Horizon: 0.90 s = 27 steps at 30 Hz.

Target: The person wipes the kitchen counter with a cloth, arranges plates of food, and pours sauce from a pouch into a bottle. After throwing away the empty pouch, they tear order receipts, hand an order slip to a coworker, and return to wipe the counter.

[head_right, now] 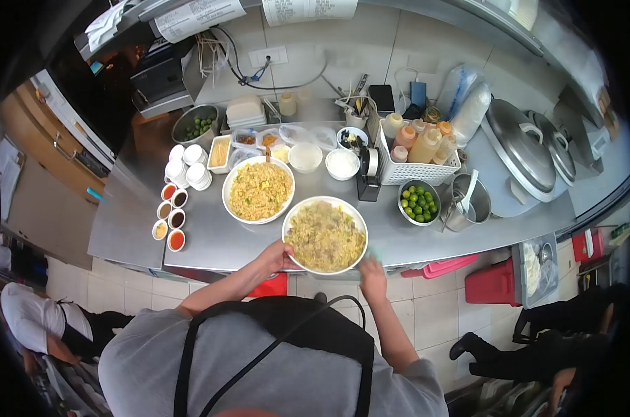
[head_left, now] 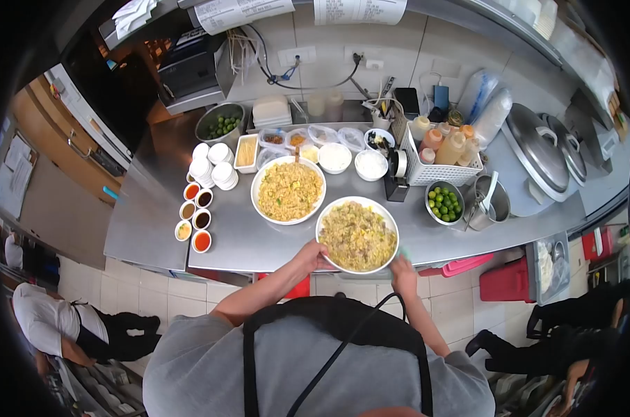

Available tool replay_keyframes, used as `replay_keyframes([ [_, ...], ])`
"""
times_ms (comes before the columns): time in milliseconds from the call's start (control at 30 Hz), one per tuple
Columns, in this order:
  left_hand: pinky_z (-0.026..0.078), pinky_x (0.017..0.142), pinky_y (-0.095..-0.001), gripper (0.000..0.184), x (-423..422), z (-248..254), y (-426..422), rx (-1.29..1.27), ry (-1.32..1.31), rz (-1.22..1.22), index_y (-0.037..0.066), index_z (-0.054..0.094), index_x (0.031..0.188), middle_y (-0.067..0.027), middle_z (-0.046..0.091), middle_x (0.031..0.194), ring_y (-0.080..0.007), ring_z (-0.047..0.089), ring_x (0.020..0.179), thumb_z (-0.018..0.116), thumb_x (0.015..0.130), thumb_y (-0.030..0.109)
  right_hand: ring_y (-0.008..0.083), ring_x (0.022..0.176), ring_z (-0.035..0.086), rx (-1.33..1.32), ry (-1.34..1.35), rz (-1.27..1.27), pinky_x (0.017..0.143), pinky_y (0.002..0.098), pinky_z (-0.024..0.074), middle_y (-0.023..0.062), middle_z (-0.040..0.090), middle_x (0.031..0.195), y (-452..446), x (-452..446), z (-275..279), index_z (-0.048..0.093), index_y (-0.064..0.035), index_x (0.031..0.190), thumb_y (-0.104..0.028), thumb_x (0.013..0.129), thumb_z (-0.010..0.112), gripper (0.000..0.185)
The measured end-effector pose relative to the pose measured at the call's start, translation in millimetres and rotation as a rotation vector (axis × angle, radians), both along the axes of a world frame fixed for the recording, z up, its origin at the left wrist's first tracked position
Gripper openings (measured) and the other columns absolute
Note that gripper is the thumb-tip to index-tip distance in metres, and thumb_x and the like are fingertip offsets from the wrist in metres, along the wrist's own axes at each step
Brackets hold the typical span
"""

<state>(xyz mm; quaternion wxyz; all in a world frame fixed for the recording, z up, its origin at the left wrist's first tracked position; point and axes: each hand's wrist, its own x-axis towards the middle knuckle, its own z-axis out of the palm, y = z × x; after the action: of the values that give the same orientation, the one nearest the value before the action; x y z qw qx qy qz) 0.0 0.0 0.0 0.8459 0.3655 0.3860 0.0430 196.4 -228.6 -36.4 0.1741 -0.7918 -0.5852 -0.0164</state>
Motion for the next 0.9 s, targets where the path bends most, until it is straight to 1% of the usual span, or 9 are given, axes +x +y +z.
replay_keyframes([
  [67, 0.054, 0.064, -0.0385, 0.064, -12.8, 14.0, 4.8, -0.039, 0.032, -0.082, 0.005, 0.031, 0.123, -0.0151, 0.053, 0.106, -0.0285, 0.060, 0.083, 0.043, 0.061, 0.003, 0.0240, 0.104, 0.051, 0.057, 0.151, 0.048, 0.084, 0.0380, 0.0400, 0.0146, 0.053, 0.111, -16.0, -15.0, 3.6, 0.051, -0.0079, 0.114, 0.005, 0.074, 0.044, 0.042],
  [133, 0.054, 0.064, -0.0391, 0.064, -15.6, 46.1, -18.1, -0.024, -0.085, -0.115, 0.005, 0.031, 0.123, -0.0149, 0.053, 0.106, -0.0281, 0.060, 0.083, 0.043, 0.061, 0.002, 0.0233, 0.102, 0.052, -0.045, 0.956, -0.368, 0.087, 0.0368, 0.0405, 0.0113, 0.052, 0.112, -42.8, -1.2, 34.6, 0.047, -0.0050, 0.117, 0.003, 0.080, 0.036, 0.039],
  [167, 0.054, 0.063, -0.0398, 0.064, -28.5, 59.2, -21.6, -0.001, -0.127, -0.139, 0.004, 0.031, 0.123, -0.0147, 0.053, 0.106, -0.0277, 0.060, 0.083, 0.043, 0.061, 0.002, 0.0233, 0.102, 0.052, -0.032, 0.957, -0.368, 0.087, 0.0368, 0.0405, 0.0113, 0.052, 0.112, -36.9, -4.0, 33.1, 0.047, -0.0050, 0.117, 0.003, 0.080, 0.036, 0.039],
  [233, 0.054, 0.064, -0.0411, 0.065, -50.0, 72.6, -29.2, -0.002, -0.107, -0.186, 0.003, 0.030, 0.123, -0.0148, 0.053, 0.106, -0.0282, 0.059, 0.085, 0.044, 0.060, 0.002, 0.0226, 0.104, 0.050, 0.624, 1.885, -0.254, 0.089, 0.0337, 0.0401, 0.0104, 0.051, 0.114, -19.2, -13.5, 45.6, 0.042, -0.0019, 0.120, -0.003, 0.082, 0.038, 0.038],
  [367, 0.053, 0.065, -0.0423, 0.067, -64.4, 76.5, -30.9, -0.077, -0.225, -0.220, 0.003, 0.029, 0.124, -0.0157, 0.051, 0.109, -0.0300, 0.058, 0.089, 0.044, 0.059, 0.002, 0.0237, 0.106, 0.048, 0.720, 2.361, 0.015, 0.092, 0.0354, 0.0381, 0.0120, 0.049, 0.116, 40.1, -68.5, 92.7, 0.040, 0.0000, 0.120, -0.011, 0.084, 0.038, 0.038],
  [600, 0.053, 0.068, -0.0466, 0.067, -121.0, 89.2, 9.2, 0.059, -0.249, -0.054, -0.002, 0.030, 0.121, -0.0191, 0.050, 0.109, -0.0324, 0.057, 0.089, 0.046, 0.056, 0.000, 0.0247, 0.107, 0.047, 0.452, 2.699, 0.305, 0.092, 0.0376, 0.0379, 0.0133, 0.049, 0.116, 104.9, -169.9, 111.1, 0.042, -0.0003, 0.119, -0.015, 0.085, 0.038, 0.037],
  [733, 0.053, 0.067, -0.0467, 0.066, -174.3, 78.8, 25.1, 0.137, -0.175, 0.082, -0.002, 0.031, 0.120, -0.0200, 0.050, 0.107, -0.0333, 0.057, 0.088, 0.046, 0.056, 0.001, 0.0266, 0.107, 0.047, 0.375, 2.553, -0.356, 0.094, 0.0411, 0.0360, 0.0136, 0.050, 0.116, 99.6, -162.7, 53.2, 0.045, 0.0001, 0.115, -0.022, 0.086, 0.039, 0.036],
  [833, 0.053, 0.066, -0.0464, 0.065, -213.6, 77.9, 23.3, 0.082, -0.182, 0.125, -0.001, 0.030, 0.120, -0.0183, 0.051, 0.106, -0.0323, 0.059, 0.085, 0.044, 0.057, -0.003, 0.0271, 0.105, 0.049, 0.365, 2.467, 0.014, 0.093, 0.0416, 0.0366, 0.0128, 0.053, 0.111, 94.2, -144.4, 48.4, 0.046, -0.0025, 0.114, -0.025, 0.087, 0.039, 0.036],
  [900, 0.054, 0.062, -0.0445, 0.064, -240.8, 62.7, 26.0, 0.059, -0.175, 0.131, -0.001, 0.030, 0.120, -0.0190, 0.050, 0.106, -0.0329, 0.059, 0.084, 0.043, 0.058, -0.003, 0.0244, 0.093, 0.056, 0.418, 2.344, -0.160, 0.084, 0.0392, 0.0432, 0.0125, 0.058, 0.099, 97.6, -126.8, 69.2, 0.052, -0.0026, 0.106, -0.027, 0.084, 0.048, 0.033],
])
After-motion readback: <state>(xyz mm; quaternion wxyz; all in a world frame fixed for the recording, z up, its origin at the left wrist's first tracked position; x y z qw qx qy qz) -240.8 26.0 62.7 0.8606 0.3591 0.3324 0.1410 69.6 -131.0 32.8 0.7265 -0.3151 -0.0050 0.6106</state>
